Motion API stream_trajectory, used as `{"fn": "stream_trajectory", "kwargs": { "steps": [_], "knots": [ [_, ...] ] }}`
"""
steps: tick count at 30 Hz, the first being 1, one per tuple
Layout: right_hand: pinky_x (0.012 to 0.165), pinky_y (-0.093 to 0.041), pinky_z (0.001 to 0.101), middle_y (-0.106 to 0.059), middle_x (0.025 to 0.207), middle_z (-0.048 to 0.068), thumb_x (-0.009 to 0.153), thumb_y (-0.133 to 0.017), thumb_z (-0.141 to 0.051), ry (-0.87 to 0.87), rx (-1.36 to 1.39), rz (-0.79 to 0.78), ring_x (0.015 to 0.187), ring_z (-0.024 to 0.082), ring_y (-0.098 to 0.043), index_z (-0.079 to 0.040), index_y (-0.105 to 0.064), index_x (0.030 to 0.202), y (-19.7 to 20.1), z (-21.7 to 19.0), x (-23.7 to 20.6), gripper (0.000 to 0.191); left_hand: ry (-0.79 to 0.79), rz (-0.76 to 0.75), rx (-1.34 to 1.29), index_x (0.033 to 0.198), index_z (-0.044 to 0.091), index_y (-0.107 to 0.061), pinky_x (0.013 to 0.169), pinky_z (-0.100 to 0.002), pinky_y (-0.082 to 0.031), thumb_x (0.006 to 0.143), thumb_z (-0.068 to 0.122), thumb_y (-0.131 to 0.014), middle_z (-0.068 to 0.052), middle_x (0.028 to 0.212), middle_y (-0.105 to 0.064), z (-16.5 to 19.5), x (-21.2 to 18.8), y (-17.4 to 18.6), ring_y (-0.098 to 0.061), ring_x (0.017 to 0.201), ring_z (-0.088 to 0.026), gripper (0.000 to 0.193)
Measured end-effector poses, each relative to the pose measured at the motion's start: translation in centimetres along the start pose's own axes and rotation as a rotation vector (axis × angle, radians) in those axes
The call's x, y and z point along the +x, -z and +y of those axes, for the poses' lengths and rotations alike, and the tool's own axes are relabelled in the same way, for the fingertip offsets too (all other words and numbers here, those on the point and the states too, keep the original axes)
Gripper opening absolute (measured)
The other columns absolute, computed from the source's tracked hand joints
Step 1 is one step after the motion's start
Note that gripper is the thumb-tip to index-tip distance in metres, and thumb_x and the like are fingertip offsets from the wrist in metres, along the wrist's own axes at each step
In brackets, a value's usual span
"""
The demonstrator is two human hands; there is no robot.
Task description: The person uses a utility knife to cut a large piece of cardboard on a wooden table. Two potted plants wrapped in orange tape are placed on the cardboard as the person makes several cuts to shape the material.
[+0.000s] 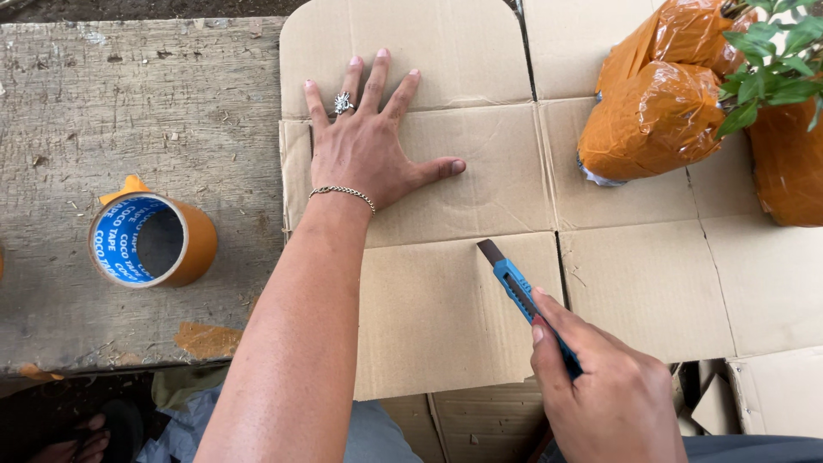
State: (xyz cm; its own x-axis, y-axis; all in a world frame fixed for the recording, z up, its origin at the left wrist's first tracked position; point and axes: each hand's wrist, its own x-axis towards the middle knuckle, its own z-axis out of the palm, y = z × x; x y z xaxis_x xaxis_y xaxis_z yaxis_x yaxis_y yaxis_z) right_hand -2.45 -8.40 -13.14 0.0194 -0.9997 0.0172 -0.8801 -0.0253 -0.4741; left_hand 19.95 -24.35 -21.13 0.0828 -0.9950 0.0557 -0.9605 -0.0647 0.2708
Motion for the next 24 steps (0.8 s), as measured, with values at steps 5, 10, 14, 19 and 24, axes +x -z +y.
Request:
{"fn": "stream_trajectory", "kwargs": {
  "steps": [5,10,14,19,24],
  "knots": [
    [0.059,-0.060,0.0372,-0.078,0.086,0.019,0.088,-0.074,-0.022,-0.138,0.001,-0.056,0.068,0.023,-0.080,-0.016,-0.076,0.125,-0.2,0.2,-0.3,0.038,-0.008,-0.001,-0.009,0.153,0.035,-0.038,0.122,-0.062,-0.003,0.044,0.103,-0.059,0.000,0.164,-0.025,0.0,-0.2,-0.1,-0.017,0.151,-0.023,0.130],
    [0.065,-0.060,0.0344,-0.079,0.090,0.016,0.092,-0.072,-0.022,-0.187,0.012,-0.093,0.072,0.019,-0.081,-0.019,-0.076,0.129,-0.1,0.6,-0.6,0.038,-0.020,0.005,-0.001,0.153,0.034,-0.038,0.121,-0.063,-0.002,0.046,0.103,-0.060,-0.001,0.165,-0.025,0.1,-0.1,0.0,-0.016,0.152,-0.024,0.129],
    [0.068,-0.061,0.0371,-0.078,0.094,0.019,0.087,-0.071,-0.017,0.028,0.020,0.038,0.081,0.026,-0.079,-0.010,-0.076,0.119,-0.1,0.6,-0.7,0.033,-0.011,-0.011,0.001,0.153,0.034,-0.038,0.121,-0.063,-0.002,0.045,0.103,-0.060,-0.001,0.165,-0.024,0.0,-0.1,0.1,-0.016,0.152,-0.024,0.130],
    [0.068,-0.061,0.0393,-0.077,0.096,0.020,0.087,-0.070,-0.017,-0.052,-0.005,-0.006,0.081,0.028,-0.079,-0.012,-0.075,0.120,-0.5,0.1,-0.5,0.034,-0.017,0.005,-0.004,0.153,0.035,-0.039,0.121,-0.063,-0.002,0.045,0.103,-0.059,0.000,0.164,-0.025,0.0,-0.1,-0.1,-0.017,0.152,-0.024,0.130],
    [0.069,-0.061,0.0437,-0.077,0.094,0.020,0.089,-0.067,-0.019,-0.003,-0.054,0.017,0.081,0.034,-0.077,-0.011,-0.075,0.121,-0.8,-0.6,-0.5,0.034,-0.011,-0.001,0.006,0.153,0.035,-0.038,0.121,-0.062,-0.002,0.044,0.103,-0.059,0.000,0.164,-0.024,0.0,0.0,-0.1,-0.017,0.152,-0.023,0.130]
  ]
}}
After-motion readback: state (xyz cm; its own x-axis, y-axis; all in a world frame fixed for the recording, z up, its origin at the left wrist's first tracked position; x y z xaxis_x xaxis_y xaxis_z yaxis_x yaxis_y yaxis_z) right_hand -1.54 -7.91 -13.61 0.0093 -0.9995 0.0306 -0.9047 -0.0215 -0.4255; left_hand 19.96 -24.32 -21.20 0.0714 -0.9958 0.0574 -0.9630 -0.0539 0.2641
